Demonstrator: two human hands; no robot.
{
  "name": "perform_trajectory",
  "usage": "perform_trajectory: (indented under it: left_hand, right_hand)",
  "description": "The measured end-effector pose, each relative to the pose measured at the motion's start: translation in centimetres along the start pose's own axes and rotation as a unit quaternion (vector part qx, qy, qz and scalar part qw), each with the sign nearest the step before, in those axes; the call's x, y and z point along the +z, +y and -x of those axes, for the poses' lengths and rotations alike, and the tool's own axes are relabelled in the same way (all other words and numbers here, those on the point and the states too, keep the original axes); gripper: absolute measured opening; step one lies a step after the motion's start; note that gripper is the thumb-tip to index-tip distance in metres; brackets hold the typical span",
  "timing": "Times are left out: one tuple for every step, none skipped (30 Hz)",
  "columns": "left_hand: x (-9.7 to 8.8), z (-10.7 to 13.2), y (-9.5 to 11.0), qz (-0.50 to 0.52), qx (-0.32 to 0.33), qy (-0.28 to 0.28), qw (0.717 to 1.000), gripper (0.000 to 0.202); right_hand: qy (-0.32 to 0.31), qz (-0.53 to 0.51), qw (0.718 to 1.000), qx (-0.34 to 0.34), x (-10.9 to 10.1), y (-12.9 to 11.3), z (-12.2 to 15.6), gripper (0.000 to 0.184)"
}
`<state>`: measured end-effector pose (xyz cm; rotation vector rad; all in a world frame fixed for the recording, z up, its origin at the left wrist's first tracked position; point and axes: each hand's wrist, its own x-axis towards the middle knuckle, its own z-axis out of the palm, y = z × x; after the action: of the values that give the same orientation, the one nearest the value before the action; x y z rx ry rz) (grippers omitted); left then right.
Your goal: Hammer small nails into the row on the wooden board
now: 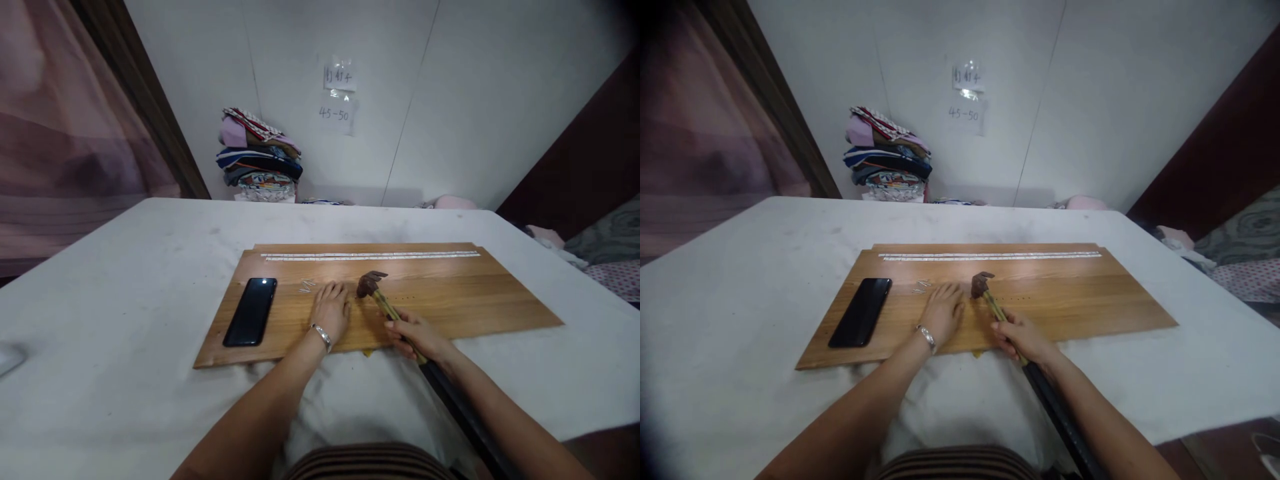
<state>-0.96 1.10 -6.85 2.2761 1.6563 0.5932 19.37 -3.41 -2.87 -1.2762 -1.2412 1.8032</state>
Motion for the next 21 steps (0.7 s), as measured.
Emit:
perform_trajectory:
  left_hand:
    - [0.06, 0.0, -0.03, 0.0, 0.002, 0.002, 1.0, 0.034]
    - [0.13, 0.01, -0.06, -0.001, 0.004, 0.003, 1.0, 0.034]
    - [0.19, 0.02, -0.09, -0.003, 0.005, 0.005, 1.0, 0.035]
    - [0.24, 0.03, -0.1, -0.006, 0.007, 0.006, 1.0, 0.035]
    - [0.28, 0.04, -0.12, -0.008, 0.006, 0.008, 1.0, 0.034]
    - [0.3, 0.04, -0.12, -0.009, 0.006, 0.008, 1.0, 0.034]
    - [0.31, 0.05, -0.12, -0.008, 0.005, 0.008, 1.0, 0.033]
    - [0.31, 0.04, -0.11, -0.005, 0.004, 0.008, 1.0, 0.032]
    - [0.31, 0.03, -0.1, -0.004, 0.003, 0.008, 1.0, 0.031]
    - [0.3, 0.02, -0.1, -0.003, 0.002, 0.007, 1.0, 0.031]
    - [0.29, 0.01, -0.09, -0.003, 0.002, 0.008, 1.0, 0.031]
    - [0.29, -0.01, -0.09, -0.005, 0.002, 0.008, 1.0, 0.031]
    - [0.29, -0.02, -0.09, -0.007, 0.002, 0.009, 1.0, 0.031]
    - [0.29, -0.03, -0.09, -0.007, 0.003, 0.009, 1.0, 0.032]
    - [0.28, -0.03, -0.08, -0.006, 0.002, 0.009, 1.0, 0.032]
    - [0.27, -0.03, -0.08, -0.005, 0.002, 0.008, 1.0, 0.032]
    - [0.25, -0.02, -0.06, -0.004, 0.001, 0.007, 1.0, 0.033]
    - [0.21, -0.01, -0.03, -0.003, 0.001, 0.005, 1.0, 0.033]
    - [0.17, 0.0, 0.0, -0.001, 0.0, 0.004, 1.0, 0.034]
    - [0.12, 0.01, 0.04, 0.0, 0.0, 0.002, 1.0, 0.034]
    - [0.07, 0.01, 0.07, 0.001, -0.001, 0.002, 1.0, 0.034]
  right_hand:
    - [-0.001, -0.002, 1.0, -0.001, 0.01, 0.02, 0.02, 0.043]
    - [0.0, -0.005, 1.0, -0.002, 0.02, 0.0, 0.09, 0.043]
    - [0.003, -0.008, 1.0, -0.004, 0.04, -0.04, 0.19, 0.043]
    - [0.005, -0.009, 1.0, -0.004, 0.05, -0.09, 0.3, 0.043]
    - [0.006, -0.009, 1.0, -0.005, 0.06, -0.12, 0.38, 0.042]
    - [0.007, -0.008, 1.0, -0.005, 0.07, -0.13, 0.43, 0.042]
    - [0.006, -0.006, 1.0, -0.004, 0.07, -0.1, 0.43, 0.041]
    - [0.006, -0.005, 1.0, -0.004, 0.07, -0.04, 0.38, 0.04]
    - [0.004, -0.004, 1.0, -0.004, 0.05, 0.04, 0.31, 0.04]
    - [0.004, -0.004, 1.0, -0.004, 0.03, 0.12, 0.22, 0.04]
    - [0.004, -0.006, 1.0, -0.005, 0.0, 0.19, 0.15, 0.041]
    - [0.003, -0.007, 1.0, -0.005, -0.04, 0.23, 0.12, 0.042]
    - [0.002, -0.008, 1.0, -0.006, -0.07, 0.23, 0.12, 0.042]
    - [0.001, -0.008, 1.0, -0.007, -0.09, 0.2, 0.15, 0.042]
    - [0.0, -0.008, 1.0, -0.008, -0.1, 0.15, 0.21, 0.041]
    - [0.0, -0.008, 1.0, -0.009, -0.09, 0.09, 0.27, 0.04]
    - [0.0, -0.008, 1.0, -0.01, -0.07, 0.06, 0.31, 0.039]
    - [0.002, -0.01, 1.0, -0.009, -0.03, 0.04, 0.33, 0.039]
    - [0.004, -0.014, 1.0, -0.007, 0.02, 0.06, 0.31, 0.039]
    - [0.007, -0.017, 1.0, -0.004, 0.06, 0.1, 0.26, 0.039]
    - [0.009, -0.019, 1.0, -0.002, 0.11, 0.15, 0.19, 0.04]
